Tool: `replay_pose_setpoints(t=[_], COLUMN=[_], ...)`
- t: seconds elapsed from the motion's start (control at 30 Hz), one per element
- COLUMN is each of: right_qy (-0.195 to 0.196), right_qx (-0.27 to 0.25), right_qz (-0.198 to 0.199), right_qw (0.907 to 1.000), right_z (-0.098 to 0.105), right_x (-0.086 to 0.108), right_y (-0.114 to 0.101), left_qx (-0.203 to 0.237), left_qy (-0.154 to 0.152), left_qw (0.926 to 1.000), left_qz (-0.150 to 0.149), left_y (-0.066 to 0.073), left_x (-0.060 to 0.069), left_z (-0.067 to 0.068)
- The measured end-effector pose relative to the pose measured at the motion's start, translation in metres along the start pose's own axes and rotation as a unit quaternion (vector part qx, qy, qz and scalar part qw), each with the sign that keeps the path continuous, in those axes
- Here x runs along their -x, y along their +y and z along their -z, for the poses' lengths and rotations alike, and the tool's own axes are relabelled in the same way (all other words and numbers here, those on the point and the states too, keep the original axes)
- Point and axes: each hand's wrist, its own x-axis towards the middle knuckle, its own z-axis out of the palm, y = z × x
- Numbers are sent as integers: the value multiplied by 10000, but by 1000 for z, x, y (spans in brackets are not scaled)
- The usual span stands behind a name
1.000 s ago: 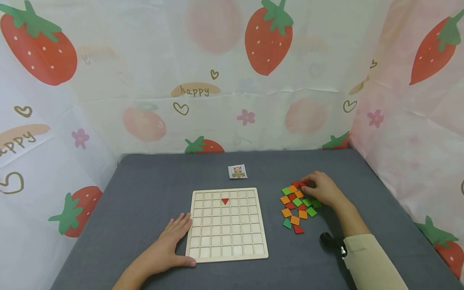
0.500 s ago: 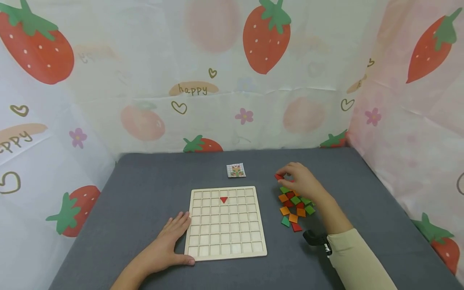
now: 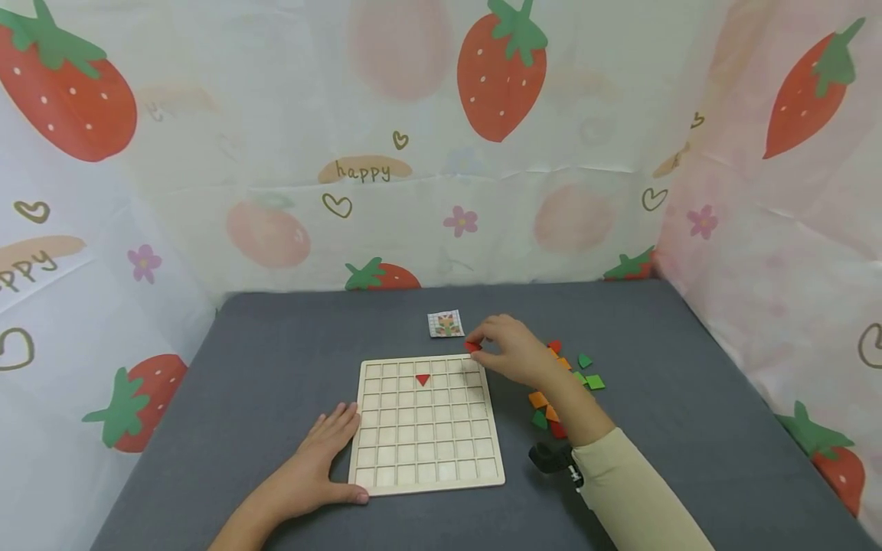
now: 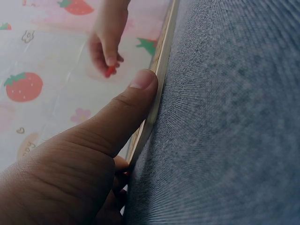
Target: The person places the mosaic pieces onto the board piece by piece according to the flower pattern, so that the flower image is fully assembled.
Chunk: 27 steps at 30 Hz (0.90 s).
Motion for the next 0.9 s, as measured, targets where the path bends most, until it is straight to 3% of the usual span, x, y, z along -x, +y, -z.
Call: replay_pose_setpoints(t=[0.63, 0.9], right_qy=[-567, -726], right_qx=[4, 278], right_qz=[603, 388], right_qw=[9966, 9962], right_z=[-57, -73], right_x=[-36, -41], right_y=[-32, -37], left_qx=[13, -42], left_qy=[-9, 46], left_qw=[10000, 10000], left_qz=[-37, -67], left_y=[-1, 0], left_x=[1, 2], left_z=[0, 1])
